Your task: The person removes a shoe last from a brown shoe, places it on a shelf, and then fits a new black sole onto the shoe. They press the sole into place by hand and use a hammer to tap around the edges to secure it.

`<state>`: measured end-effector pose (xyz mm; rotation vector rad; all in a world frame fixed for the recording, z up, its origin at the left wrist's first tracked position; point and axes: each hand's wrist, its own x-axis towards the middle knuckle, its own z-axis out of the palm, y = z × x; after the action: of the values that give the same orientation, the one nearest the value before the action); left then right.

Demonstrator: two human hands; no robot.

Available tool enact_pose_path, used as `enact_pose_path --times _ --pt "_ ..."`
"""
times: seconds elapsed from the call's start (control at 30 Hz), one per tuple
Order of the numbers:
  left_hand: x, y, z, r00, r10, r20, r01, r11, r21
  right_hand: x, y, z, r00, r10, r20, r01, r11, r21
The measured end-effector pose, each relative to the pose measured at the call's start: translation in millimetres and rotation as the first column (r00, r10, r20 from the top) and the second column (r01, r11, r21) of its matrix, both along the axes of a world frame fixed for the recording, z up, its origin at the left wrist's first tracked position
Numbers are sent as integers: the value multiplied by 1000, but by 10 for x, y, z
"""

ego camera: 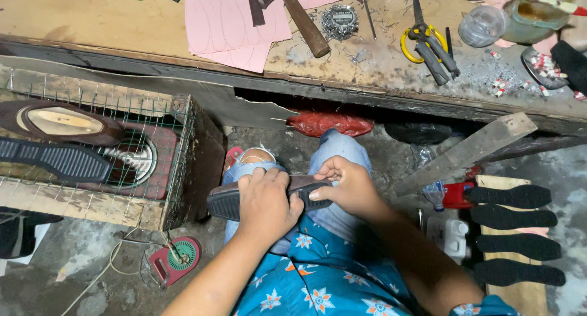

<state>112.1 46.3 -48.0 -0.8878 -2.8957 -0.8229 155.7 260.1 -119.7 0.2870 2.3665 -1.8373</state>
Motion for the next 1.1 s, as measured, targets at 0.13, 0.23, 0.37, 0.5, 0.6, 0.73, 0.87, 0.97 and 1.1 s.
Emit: enact_pose_path --times 0.13,0.23,0.37,0.5,0.6,0.73,0.87,0.97,1.1 --pt "71 -13 41 998 -30 46 32 999 -39 132 18 81 995 72 -74 -70 997 29" --pt "153 -38 26 999 -39 -14 39 999 -20 303 -35 159 976 144 -164 -105 969 224" --pt "183 -36 -39 999 -36 -11 36 999 -8 370 -129 203 968 155 -197 -91 949 301" --pt "167 -26 -32 997 -49 -54 50 999 14 313 -169 244 933 234 -273 -102 900 423" --pt "118 -106 40 997 -83 10 83 997 3 281 -205 309 892 294 -343 -86 856 510" --pt "6 -437 121 993 -114 -14 114 970 215 216 -348 384 836 383 -394 -88 801 592" --pt "-1 -729 58 994 -75 -77 88 981 174 91 -548 397 793 425 -437 -88 790 607" --pt "-14 -789 -62 992 -67 -110 91 968 232 27 -664 382 754 444 -484 -82 795 601" --pt "-46 -786 -181 990 -71 -125 101 960 260 -10 -776 341 736 408 -540 -7 802 597"
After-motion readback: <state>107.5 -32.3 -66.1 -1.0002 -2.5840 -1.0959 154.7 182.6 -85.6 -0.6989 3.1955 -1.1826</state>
